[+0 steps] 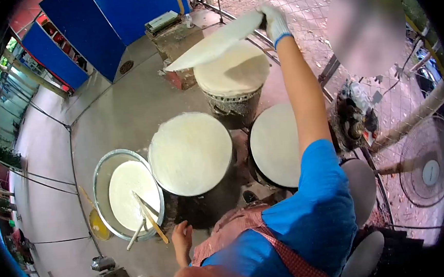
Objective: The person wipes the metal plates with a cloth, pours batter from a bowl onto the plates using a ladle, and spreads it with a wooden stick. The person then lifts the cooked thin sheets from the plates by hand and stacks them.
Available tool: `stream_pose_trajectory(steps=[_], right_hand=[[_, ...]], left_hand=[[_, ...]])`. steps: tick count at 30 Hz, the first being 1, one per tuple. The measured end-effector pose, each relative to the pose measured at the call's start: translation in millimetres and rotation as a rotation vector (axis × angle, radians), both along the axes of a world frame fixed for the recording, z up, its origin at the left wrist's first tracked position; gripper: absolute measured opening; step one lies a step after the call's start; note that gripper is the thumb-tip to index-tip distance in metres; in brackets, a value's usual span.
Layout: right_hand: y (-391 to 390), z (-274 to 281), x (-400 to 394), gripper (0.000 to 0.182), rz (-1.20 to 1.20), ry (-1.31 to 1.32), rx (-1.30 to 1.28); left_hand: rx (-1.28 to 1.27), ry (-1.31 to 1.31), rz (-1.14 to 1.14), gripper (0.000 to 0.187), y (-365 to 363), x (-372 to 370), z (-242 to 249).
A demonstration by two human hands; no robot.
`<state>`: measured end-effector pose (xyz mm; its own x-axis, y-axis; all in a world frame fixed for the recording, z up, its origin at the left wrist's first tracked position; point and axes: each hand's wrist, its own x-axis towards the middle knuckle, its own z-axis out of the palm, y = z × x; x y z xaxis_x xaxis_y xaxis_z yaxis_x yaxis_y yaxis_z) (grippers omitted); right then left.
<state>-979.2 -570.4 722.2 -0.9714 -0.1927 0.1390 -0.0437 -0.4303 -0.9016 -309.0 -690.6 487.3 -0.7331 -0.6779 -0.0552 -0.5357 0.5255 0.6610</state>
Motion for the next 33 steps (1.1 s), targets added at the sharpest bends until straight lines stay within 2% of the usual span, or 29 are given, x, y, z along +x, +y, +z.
stream_pose_trajectory(steps=[1,3,4,5,6,8,11,12,16,17,18,19,20,23,24,25,26,27,29,30,31,32,33], right_hand=[[5.1,-24.7,-12.4,0.017,0.001,-0.038,-0.067],[15.3,-103.7,-59.8,0.014,0.011,-0.223,-0.016],[6.0,-128.4,-55.4,0.014,-0.054,-0.289,-0.220],[5.7,-187.0,-82.6,0.020,-0.024,-0.323,-0.233],[3.5,-209.5,-67.0,0.022,-0.063,-0.314,-0.300],[-8.0,-285.1,-80.7,0.025,-0.230,-0.442,-0.269],[-16.9,-337.4,-65.1,0.038,-0.378,-0.581,-0.205],[-13.7,-346.6,-66.4,0.046,-0.338,-0.675,-0.087],[0.7,-341.9,-49.4,0.042,-0.198,-0.122,0.198],[14.6,-337.0,-53.5,0.041,-0.152,-0.063,0.286],[26.7,-332.4,-64.3,0.040,-0.105,-0.057,0.354],[36.3,-328.6,-74.6,0.039,-0.054,-0.085,0.393],[44.6,-329.3,-80.7,0.038,-0.013,-0.138,0.420],[65.0,-320.8,-72.1,0.037,-0.016,-0.280,0.522],[83.3,-335.5,-85.4,0.025,-0.049,-0.112,0.725],[74.8,-303.8,-42.0,0.018,-0.051,-0.324,0.622],[74.4,-310.3,-42.6,0.025,-0.116,-0.458,0.589],[82.6,-323.5,-49.9,0.021,-0.058,-0.491,0.566],[95.9,-317.3,-15.3,0.016,0.014,-0.358,0.477],[88.7,-283.8,36.9,0.010,0.063,-0.330,0.533],[85.1,-281.8,63.5,0.007,0.075,-0.248,0.502],[67.4,-250.3,125.6,0.005,0.094,-0.193,0.459],[87.7,-280.2,119.1,0.009,0.227,-0.213,0.594]], left_hand=[[0.038,-0.051,0.024,0.027,4.4,-6.9,-0.2],[0.085,-0.164,0.038,0.030,9.8,-18.0,-8.3],[0.066,-0.160,0.027,0.029,13.2,-24.9,-8.4],[0.049,-0.158,0.015,0.028,17.3,-31.6,-6.6],[0.032,-0.159,0.002,0.028,21.0,-38.6,-4.9],[0.006,-0.178,-0.019,0.029,26.2,-49.3,-2.5],[-0.003,-0.235,-0.036,0.031,35.5,-58.8,14.5],[0.000,-0.254,-0.037,0.032,36.7,-63.1,20.0],[-0.067,-0.357,-0.112,0.038,22.3,-73.0,36.7],[-0.131,-0.353,-0.248,0.038,10.3,-74.2,39.6],[-0.119,-0.408,-0.177,0.036,-1.0,-77.8,42.2],[-0.189,-0.440,-0.131,0.036,-7.2,-93.2,66.2],[-0.366,-0.317,-0.147,0.037,-17.1,-93.3,75.9],[-0.577,-0.336,-0.158,0.038,-42.5,-83.6,97.1],[-0.590,-0.306,-0.162,0.036,-49.4,-77.9,98.8],[-0.612,-0.281,-0.161,0.035,-55.0,-71.2,100.3],[-0.626,-0.272,-0.156,0.035,-58.1,-61.9,100.4],[-0.642,-0.257,-0.158,0.035,-61.2,-52.4,100.9],[-0.629,-0.269,-0.186,0.034,-63.0,-35.2,104.0],[-0.628,-0.268,-0.218,0.034,-65.8,-23.5,106.0],[-0.608,-0.262,-0.236,0.035,-67.0,-9.8,109.1],[-0.597,-0.246,-0.285,0.035,-68.4,4.1,114.1],[-0.512,-0.232,-0.358,0.037,-68.9,19.6,128.6]])
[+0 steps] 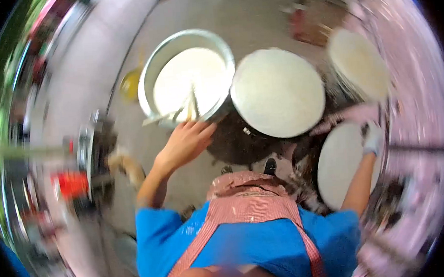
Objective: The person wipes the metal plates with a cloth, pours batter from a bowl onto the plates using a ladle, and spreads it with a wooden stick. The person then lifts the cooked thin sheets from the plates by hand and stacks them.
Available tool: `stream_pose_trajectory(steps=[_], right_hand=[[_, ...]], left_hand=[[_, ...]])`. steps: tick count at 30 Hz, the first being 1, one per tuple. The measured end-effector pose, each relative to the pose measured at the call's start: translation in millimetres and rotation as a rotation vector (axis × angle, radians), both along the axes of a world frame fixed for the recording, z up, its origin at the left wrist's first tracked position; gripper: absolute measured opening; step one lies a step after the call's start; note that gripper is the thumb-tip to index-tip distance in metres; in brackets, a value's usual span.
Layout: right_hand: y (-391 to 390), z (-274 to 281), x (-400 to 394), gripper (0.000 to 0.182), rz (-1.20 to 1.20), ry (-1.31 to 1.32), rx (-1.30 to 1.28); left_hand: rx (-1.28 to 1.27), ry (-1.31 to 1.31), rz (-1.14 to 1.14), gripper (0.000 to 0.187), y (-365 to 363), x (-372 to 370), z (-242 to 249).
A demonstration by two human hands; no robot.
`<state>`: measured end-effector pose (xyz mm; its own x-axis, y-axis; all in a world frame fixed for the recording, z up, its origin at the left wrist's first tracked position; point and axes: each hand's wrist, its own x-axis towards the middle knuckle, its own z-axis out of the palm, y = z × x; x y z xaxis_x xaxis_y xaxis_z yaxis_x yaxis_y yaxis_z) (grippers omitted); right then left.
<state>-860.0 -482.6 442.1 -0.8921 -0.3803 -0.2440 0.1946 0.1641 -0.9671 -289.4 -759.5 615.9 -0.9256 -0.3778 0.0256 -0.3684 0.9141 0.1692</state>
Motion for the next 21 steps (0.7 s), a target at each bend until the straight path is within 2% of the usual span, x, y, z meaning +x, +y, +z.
stream_pose_trajectory(steps=[1,2,4,5,6,8,11,14,15,16,21], right_hand=[[-8.3,19.3,46.3,0.012,0.075,0.018,-0.008],[-20.3,48.5,97.1,0.011,0.004,0.022,0.118],[-12.4,10.3,123.4,0.015,0.091,0.110,0.211],[-19.6,21.5,166.2,0.018,0.048,0.104,0.173],[-26.9,41.1,202.7,0.020,0.071,0.038,0.332],[-33.9,57.5,257.7,0.023,0.190,0.043,0.421],[-34.2,29.9,286.3,0.026,0.251,0.116,0.556],[-15.8,43.1,303.4,0.027,0.366,0.222,0.684],[-10.1,49.3,314.6,0.028,0.296,0.167,0.589],[2.6,41.2,309.3,0.028,0.328,0.239,0.622],[33.8,52.4,319.7,0.029,0.172,0.173,0.742]], left_hand=[[0.147,0.007,-0.070,0.038,2.3,14.7,22.7],[0.421,0.012,-0.209,0.037,-2.8,33.5,52.4],[0.711,0.245,-0.609,0.033,-6.7,90.1,78.4],[0.873,0.312,-0.771,0.032,-8.4,104.4,90.8],[1.018,0.373,-0.912,0.031,-7.8,119.1,99.8],[1.259,0.493,-1.131,0.029,6.1,126.9,119.4],[1.455,0.606,-1.256,0.026,19.3,136.3,134.8],[1.527,0.666,-1.297,0.023,25.2,142.5,141.7],[1.547,0.663,-1.303,0.022,26.5,143.2,142.1],[1.564,0.659,-1.309,0.021,29.2,144.8,141.5],[1.722,0.650,-1.360,0.015,33.3,141.7,137.8]])
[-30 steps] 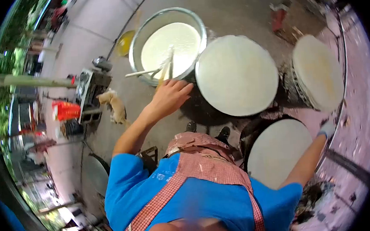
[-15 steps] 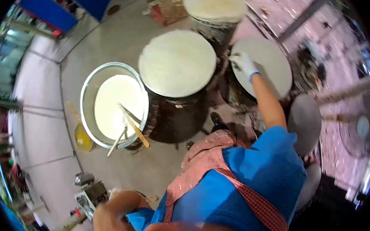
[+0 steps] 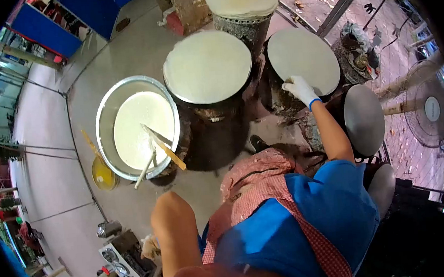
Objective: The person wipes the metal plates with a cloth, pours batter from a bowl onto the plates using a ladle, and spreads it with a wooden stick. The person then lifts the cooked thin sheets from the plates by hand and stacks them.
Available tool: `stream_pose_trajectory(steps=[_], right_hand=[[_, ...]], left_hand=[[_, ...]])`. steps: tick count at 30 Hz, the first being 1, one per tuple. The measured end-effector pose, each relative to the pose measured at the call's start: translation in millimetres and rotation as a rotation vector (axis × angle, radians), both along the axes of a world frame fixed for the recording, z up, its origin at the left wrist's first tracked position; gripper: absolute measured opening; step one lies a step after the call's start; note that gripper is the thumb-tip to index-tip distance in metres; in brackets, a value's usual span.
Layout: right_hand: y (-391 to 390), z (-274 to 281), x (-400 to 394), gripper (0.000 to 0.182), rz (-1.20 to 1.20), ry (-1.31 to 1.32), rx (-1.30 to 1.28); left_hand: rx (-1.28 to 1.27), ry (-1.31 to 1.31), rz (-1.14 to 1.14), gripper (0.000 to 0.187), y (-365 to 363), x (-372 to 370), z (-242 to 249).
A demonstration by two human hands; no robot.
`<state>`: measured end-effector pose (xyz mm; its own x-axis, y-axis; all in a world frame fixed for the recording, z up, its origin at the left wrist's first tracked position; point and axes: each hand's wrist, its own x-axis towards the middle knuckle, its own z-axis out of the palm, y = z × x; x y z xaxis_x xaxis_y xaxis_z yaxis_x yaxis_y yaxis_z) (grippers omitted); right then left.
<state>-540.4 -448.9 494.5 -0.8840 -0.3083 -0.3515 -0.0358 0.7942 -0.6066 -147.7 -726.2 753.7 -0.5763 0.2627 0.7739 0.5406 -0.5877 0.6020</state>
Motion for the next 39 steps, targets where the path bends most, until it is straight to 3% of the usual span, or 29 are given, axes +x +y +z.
stream_pose_trajectory(steps=[7,9,11,14,16,17,23,26,28,30,39], right_hand=[[-39.2,-12.2,-55.7,0.035,0.040,-0.037,-0.101],[-73.7,-29.7,-92.9,0.036,0.111,0.017,-0.244],[-117.8,-67.7,-156.2,0.039,0.299,0.226,-0.197],[-178.6,-53.4,-202.5,0.041,0.310,0.301,-0.067],[-217.4,-54.9,-237.8,0.045,0.298,0.279,0.063],[-234.6,-61.7,-250.6,0.048,0.325,0.324,0.094],[-306.5,-87.8,-274.4,0.055,0.485,0.365,0.220],[-315.7,-85.6,-280.3,0.033,0.540,0.330,0.178],[-318.1,-86.7,-283.4,0.033,0.570,0.339,0.187],[-307.1,-51.7,-266.4,0.030,0.635,0.388,0.196],[-263.3,66.1,-165.4,0.026,0.520,0.797,0.007]], left_hand=[[0.224,-0.051,-0.122,0.008,10.4,-41.7,-31.4],[0.386,-0.116,-0.112,0.007,12.9,-57.7,-67.6],[0.675,-0.240,-0.032,0.005,17.4,-67.3,-122.8],[1.151,-0.393,0.298,0.003,16.5,-62.1,-207.5],[1.356,-0.441,0.624,0.015,36.7,-31.8,-248.7],[1.456,-0.460,0.797,0.022,48.7,-17.8,-260.1],[1.665,-0.448,1.186,0.039,119.0,-1.2,-272.5],[1.582,-0.488,1.182,0.035,117.0,-4.6,-274.2],[1.565,-0.532,1.208,0.034,104.8,-7.3,-273.5],[1.559,-0.543,1.173,0.034,87.4,-1.1,-278.7],[1.648,-0.726,0.863,0.034,21.2,26.0,-297.2]])
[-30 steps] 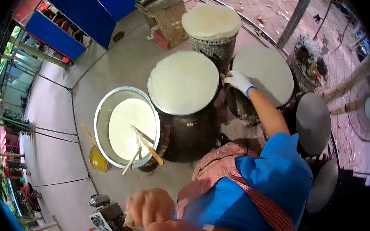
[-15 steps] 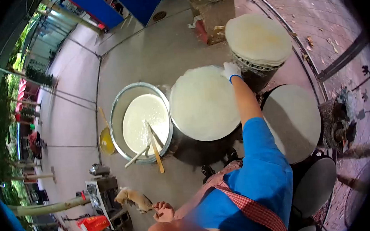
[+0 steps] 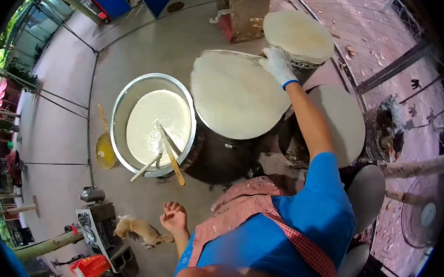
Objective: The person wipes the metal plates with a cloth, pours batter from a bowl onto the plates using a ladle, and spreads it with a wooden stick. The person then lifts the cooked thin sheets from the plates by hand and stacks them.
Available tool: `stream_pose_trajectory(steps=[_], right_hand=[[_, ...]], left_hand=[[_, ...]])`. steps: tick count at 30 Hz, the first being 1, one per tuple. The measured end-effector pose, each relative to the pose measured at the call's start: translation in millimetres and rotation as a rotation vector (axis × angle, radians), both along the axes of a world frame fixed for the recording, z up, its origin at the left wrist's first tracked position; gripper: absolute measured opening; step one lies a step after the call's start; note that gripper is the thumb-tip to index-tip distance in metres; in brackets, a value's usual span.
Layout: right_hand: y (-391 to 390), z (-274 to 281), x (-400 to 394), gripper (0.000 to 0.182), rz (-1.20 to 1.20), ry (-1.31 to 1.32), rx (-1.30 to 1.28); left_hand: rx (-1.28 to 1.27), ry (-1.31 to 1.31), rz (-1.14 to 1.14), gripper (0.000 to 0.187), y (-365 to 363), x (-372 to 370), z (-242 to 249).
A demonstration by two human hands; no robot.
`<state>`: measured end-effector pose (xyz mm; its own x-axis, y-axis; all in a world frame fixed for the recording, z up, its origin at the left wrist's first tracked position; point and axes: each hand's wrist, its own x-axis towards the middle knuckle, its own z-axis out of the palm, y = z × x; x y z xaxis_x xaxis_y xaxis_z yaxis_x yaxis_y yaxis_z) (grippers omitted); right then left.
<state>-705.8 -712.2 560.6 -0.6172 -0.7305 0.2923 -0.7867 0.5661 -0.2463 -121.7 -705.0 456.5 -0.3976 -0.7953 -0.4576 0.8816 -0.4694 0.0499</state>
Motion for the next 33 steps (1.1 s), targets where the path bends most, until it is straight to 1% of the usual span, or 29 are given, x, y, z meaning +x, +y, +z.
stream_pose_trajectory(steps=[2,5,7,8,9,10,12,13,16,18,20,22,23,25,26,28,29,30,31,32,33], right_hand=[[8.6,38.0,35.2,0.024,0.039,0.057,-0.066],[17.4,91.5,81.9,0.023,0.073,0.060,-0.094],[24.1,126.8,105.6,0.023,0.053,-0.053,-0.147],[24.1,136.6,112.3,0.023,0.048,-0.108,-0.173],[24.7,134.1,98.7,0.021,0.124,-0.098,-0.218],[20.5,132.1,86.0,0.019,0.094,-0.212,-0.187],[8.5,126.1,56.9,0.017,0.034,-0.435,-0.119],[1.1,115.2,38.8,0.022,0.119,-0.472,-0.154],[-18.6,67.4,-8.5,0.031,0.157,-0.740,-0.193],[-51.2,-76.1,-117.9,0.040,0.143,-0.675,-0.143],[-57.3,-146.6,-159.3,0.058,0.135,-0.686,-0.041],[-61.2,-175.8,-167.2,0.058,0.027,-0.598,0.222],[-58.5,-175.6,-156.8,0.057,-0.029,-0.480,0.289],[-40.3,-142.5,-117.9,0.056,-0.141,-0.242,0.422],[-37.9,-136.6,-103.2,0.054,-0.156,-0.188,0.348],[-46.8,-126.2,-72.8,0.049,-0.167,-0.074,0.188],[-49.2,-123.6,-50.2,0.045,-0.068,-0.009,0.010],[-51.5,-116.3,-25.5,0.044,0.042,-0.166,0.028],[-55.8,-115.1,4.0,0.044,0.165,-0.329,0.052],[-60.8,-140.4,37.8,0.042,0.342,-0.533,0.008],[-57.6,-163.7,73.0,0.040,0.506,-0.737,-0.032]], left_hand=[[-0.020,0.016,-0.063,0.034,-12.3,9.1,-6.4],[-0.067,0.044,-0.132,0.032,-26.0,15.4,-2.3],[-0.107,0.042,-0.151,0.032,-32.7,19.2,-2.2],[-0.110,0.052,-0.149,0.032,-34.8,20.5,-4.1],[-0.113,0.060,-0.145,0.032,-35.6,21.5,-7.0],[-0.116,0.067,-0.141,0.032,-35.0,21.6,-8.5],[-0.120,0.072,-0.143,0.024,-29.9,17.1,-9.1],[-0.123,0.078,-0.143,0.020,-26.6,11.9,-10.0],[-0.067,-0.055,-0.123,0.014,-7.1,1.7,-17.4],[-0.038,-0.137,-0.074,0.024,19.0,-6.4,-25.5],[-0.013,-0.231,-0.044,0.036,45.3,-10.2,-27.8],[-0.007,-0.334,-0.023,0.045,62.8,-14.3,-20.6],[0.033,-0.342,-0.014,0.051,68.3,-15.6,-17.5],[0.175,-0.450,0.011,0.052,72.0,-23.2,-2.4],[0.247,-0.497,0.028,0.052,73.9,-24.2,3.2],[0.171,-0.492,-0.044,0.049,71.8,-12.8,-3.1],[0.119,-0.476,-0.092,0.047,67.6,-1.4,-12.7],[0.071,-0.461,-0.132,0.046,66.6,8.1,-22.9],[0.101,-0.525,-0.135,0.044,61.2,13.2,-29.5],[0.138,-0.590,-0.138,0.043,52.9,22.6,-35.8],[0.091,-0.573,-0.157,0.041,42.7,28.5,-35.9]])
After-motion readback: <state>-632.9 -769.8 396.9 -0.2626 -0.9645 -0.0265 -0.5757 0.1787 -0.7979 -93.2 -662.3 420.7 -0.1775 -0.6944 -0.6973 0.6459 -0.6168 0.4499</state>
